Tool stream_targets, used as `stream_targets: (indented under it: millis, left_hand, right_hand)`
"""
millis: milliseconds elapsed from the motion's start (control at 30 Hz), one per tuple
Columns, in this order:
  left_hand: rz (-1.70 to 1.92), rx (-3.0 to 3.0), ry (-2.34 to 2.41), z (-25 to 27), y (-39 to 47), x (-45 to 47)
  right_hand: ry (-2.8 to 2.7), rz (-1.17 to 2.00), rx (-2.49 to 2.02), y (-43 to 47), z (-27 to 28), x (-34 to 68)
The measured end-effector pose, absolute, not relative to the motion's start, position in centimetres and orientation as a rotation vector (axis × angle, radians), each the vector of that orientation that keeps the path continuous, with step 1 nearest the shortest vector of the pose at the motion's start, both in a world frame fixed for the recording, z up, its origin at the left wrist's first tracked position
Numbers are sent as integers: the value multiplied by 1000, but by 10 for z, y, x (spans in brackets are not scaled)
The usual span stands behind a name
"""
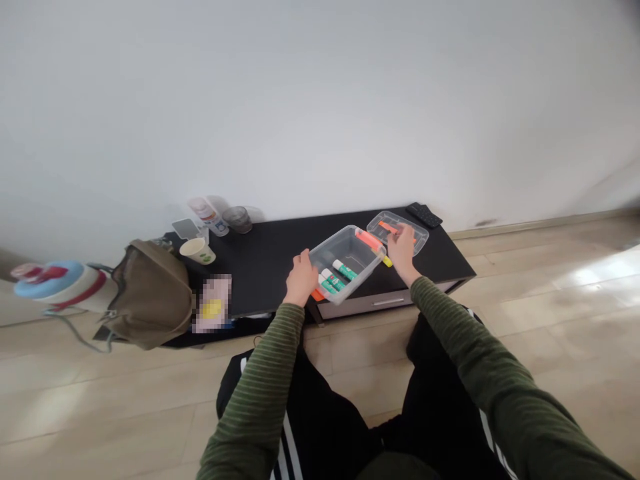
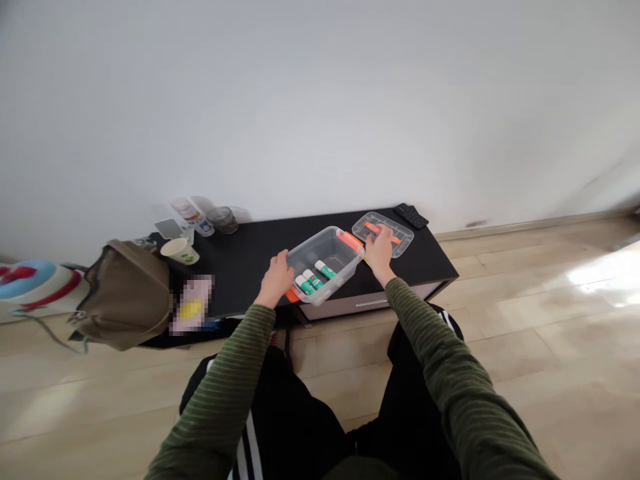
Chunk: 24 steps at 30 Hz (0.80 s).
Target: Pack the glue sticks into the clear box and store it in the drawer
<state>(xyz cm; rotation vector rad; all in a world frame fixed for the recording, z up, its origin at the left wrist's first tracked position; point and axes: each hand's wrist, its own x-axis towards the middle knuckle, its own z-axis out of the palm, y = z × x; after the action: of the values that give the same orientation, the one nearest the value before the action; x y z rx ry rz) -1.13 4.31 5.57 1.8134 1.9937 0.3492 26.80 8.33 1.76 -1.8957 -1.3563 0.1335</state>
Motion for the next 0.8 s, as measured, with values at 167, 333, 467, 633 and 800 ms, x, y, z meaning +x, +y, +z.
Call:
stream_targets:
  millis: [167, 333, 467, 633, 800]
  left_hand:
    - [365, 1820, 2001, 51, 47, -12]
    - [381, 1819, 1988, 48, 50, -14]
    - [394, 1824, 1976, 49, 51, -15]
    - [403, 1835, 1979, 49, 52, -14]
    - [390, 1841, 1974, 49, 54, -12]
  right_hand:
    - [-1678, 441, -2172, 79, -20, 299]
    - [-1834, 446, -2289, 72, -40, 292]
    - [-1761, 530, -2336, 78, -40, 296]
    - [-1486, 602, -2216, 79, -26, 310]
    - [-1340, 182, -1710, 66, 12, 305]
